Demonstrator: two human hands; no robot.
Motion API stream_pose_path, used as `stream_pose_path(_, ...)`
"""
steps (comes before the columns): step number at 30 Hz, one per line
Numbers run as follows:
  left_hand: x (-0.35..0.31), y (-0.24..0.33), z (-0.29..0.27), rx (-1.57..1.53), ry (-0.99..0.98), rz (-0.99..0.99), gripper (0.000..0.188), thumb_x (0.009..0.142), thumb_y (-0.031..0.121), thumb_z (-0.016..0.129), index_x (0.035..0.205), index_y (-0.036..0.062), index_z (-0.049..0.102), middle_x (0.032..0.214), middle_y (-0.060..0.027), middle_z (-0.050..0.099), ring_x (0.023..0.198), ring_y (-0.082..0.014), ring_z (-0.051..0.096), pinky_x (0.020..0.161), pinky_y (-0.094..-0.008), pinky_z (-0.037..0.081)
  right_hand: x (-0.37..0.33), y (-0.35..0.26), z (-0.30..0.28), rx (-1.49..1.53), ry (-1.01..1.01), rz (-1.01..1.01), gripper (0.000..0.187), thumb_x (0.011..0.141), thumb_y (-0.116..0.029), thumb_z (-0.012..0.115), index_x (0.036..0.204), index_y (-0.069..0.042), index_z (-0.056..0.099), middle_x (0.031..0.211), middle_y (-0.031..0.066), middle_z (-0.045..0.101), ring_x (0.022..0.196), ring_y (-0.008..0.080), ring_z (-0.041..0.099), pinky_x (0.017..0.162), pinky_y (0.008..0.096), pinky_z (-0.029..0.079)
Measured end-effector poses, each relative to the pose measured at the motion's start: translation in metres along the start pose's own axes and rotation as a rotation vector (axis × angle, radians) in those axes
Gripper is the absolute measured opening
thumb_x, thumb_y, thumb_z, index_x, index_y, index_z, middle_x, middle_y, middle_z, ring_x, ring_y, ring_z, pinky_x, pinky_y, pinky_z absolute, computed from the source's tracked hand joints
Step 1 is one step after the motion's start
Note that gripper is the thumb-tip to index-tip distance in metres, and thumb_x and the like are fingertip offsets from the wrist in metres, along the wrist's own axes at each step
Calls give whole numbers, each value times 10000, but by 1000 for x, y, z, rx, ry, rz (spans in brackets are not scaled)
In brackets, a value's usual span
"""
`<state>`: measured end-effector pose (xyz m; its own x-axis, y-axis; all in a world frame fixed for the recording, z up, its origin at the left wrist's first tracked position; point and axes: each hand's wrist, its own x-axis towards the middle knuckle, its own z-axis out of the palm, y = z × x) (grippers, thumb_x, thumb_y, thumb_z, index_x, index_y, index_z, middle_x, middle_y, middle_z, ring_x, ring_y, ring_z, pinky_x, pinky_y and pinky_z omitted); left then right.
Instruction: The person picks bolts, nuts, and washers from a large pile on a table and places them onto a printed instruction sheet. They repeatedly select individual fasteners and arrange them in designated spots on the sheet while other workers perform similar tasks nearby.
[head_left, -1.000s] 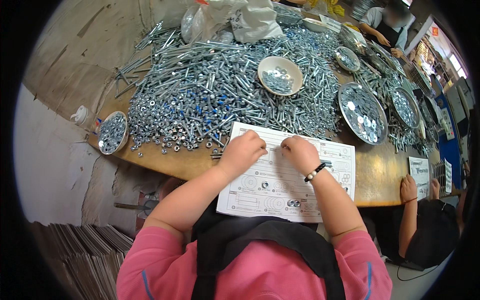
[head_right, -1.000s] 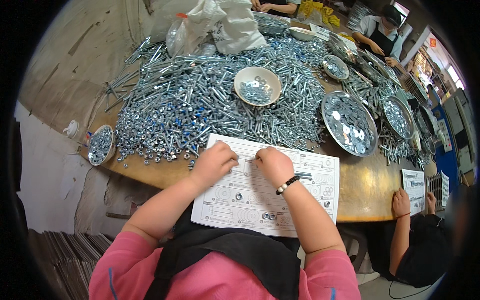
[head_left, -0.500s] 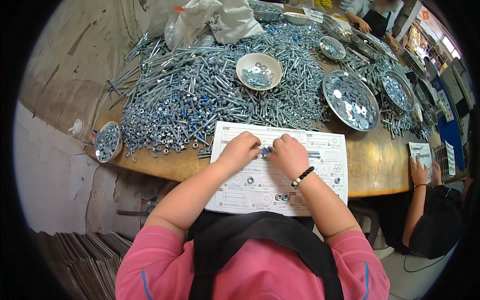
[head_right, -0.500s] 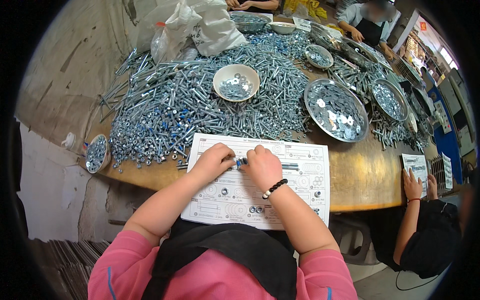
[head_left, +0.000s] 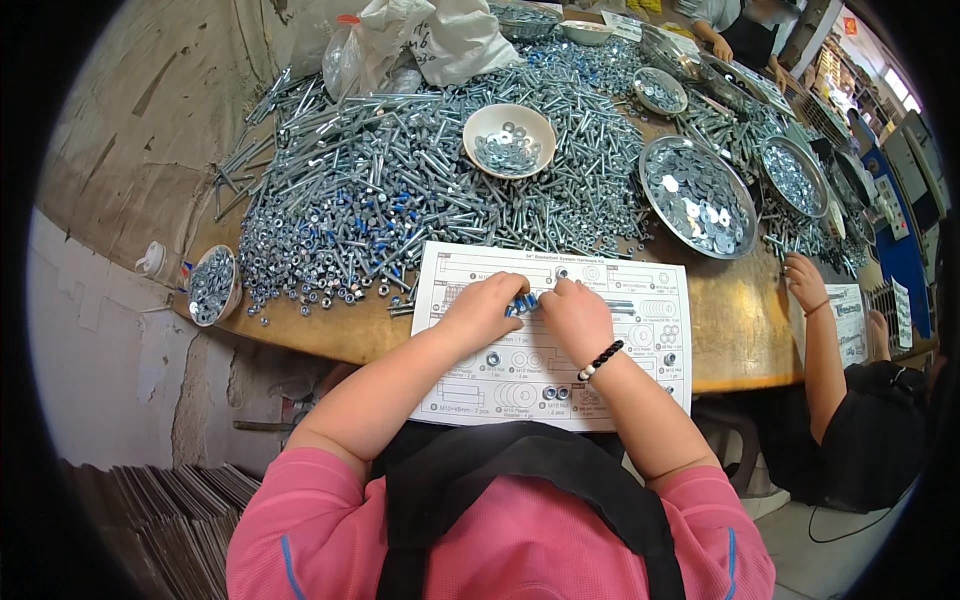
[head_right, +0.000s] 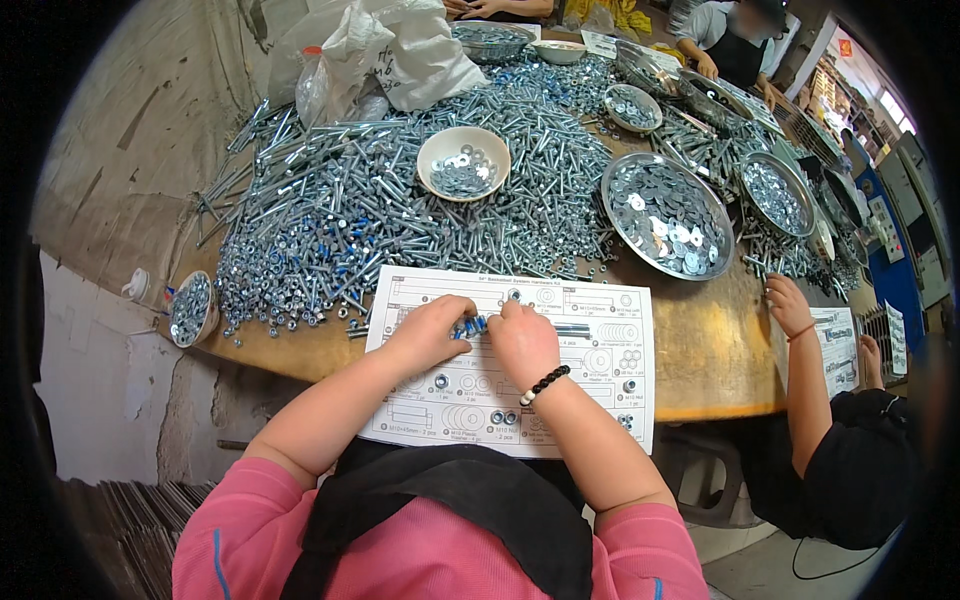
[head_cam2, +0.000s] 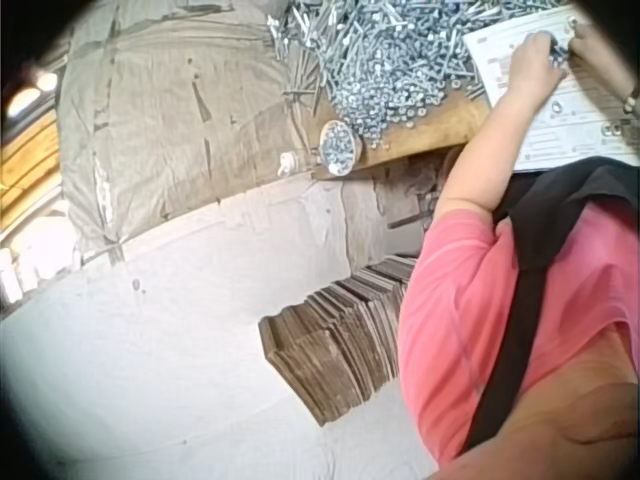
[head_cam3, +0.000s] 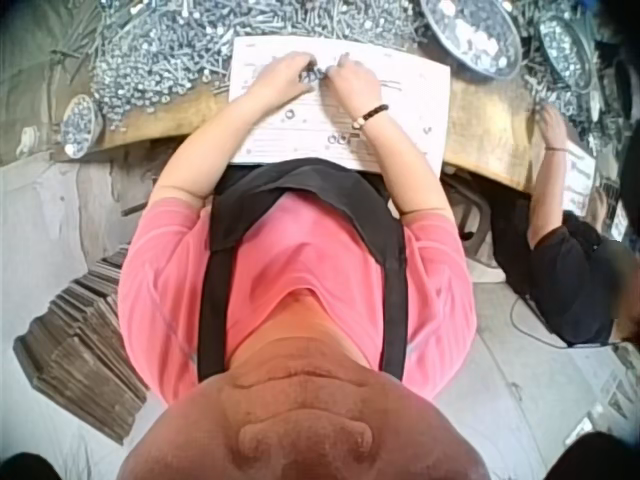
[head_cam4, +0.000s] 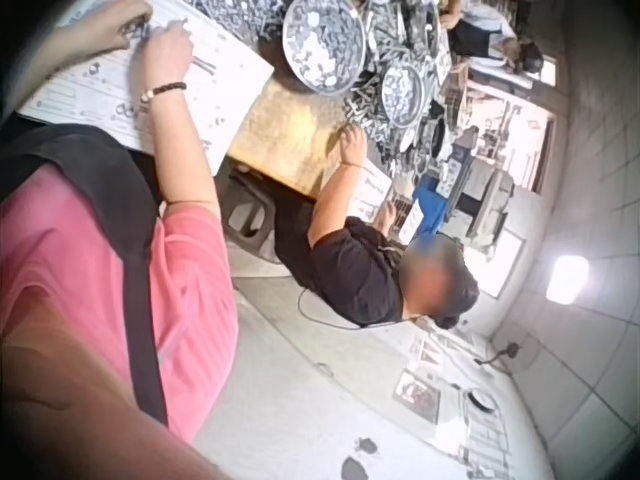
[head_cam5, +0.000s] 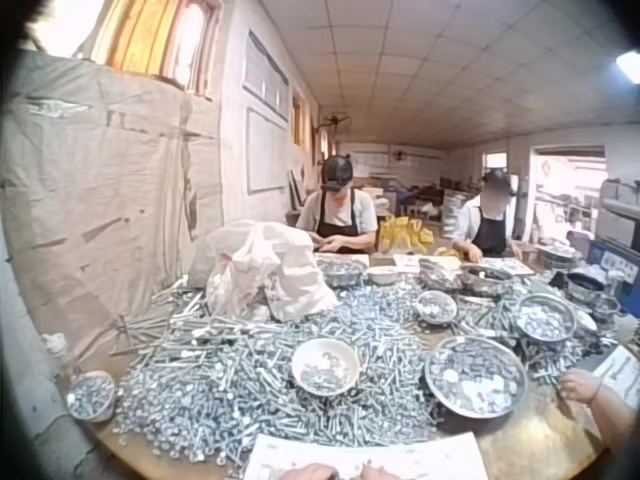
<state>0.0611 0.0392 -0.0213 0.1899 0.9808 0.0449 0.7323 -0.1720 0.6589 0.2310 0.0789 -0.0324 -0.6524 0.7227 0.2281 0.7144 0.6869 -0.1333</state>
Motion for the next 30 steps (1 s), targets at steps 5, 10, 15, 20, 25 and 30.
stream_pose_path(5,3,-5,-6,-62,53,-113,256,717,41,594,969,22,549,921,-141,577,878,-297,569,774,-352,459,-1,-1,1,-10,6,6,54,701,-97,548,668,-85,588,731,74,532,710,233,580,581,342,492)
stream_pose_path(10,12,-15,5,-63,63,-71,244,740,61,557,980,23,537,985,-148,559,896,-318,555,786,-372,453,1,-2,2,0,7,-12,54,693,-98,551,654,-82,585,714,72,537,695,233,584,572,346,494)
stream_pose_path(15,12,0,-10,-18,42,46,355,668,116,669,989,41,538,1041,-120,513,886,-286,550,774,-347,457,-1,1,2,12,6,-1,58,692,-102,553,651,-78,585,707,74,542,692,235,585,573,347,494)
stream_pose_path(20,9,-10,-5,123,-7,183,470,618,170,740,1018,60,519,1004,-102,494,912,-266,538,790,-353,454,0,0,2,25,12,-7,61,695,-101,550,653,-74,585,707,75,543,692,239,586,573,348,492)
stream_pose_path(25,11,-4,1,31,-21,59,427,645,133,713,1016,63,514,1002,-106,504,893,-274,548,773,-351,459,-2,1,1,26,-7,-8,58,696,-98,547,661,-71,583,709,74,544,687,240,583,568,349,488)
stream_pose_path(30,16,-8,9,34,27,113,342,670,102,683,976,57,537,938,-105,559,843,-275,566,745,-350,465,-5,0,-2,29,-7,0,59,703,-96,538,672,-72,582,702,76,542,681,241,581,564,351,485)
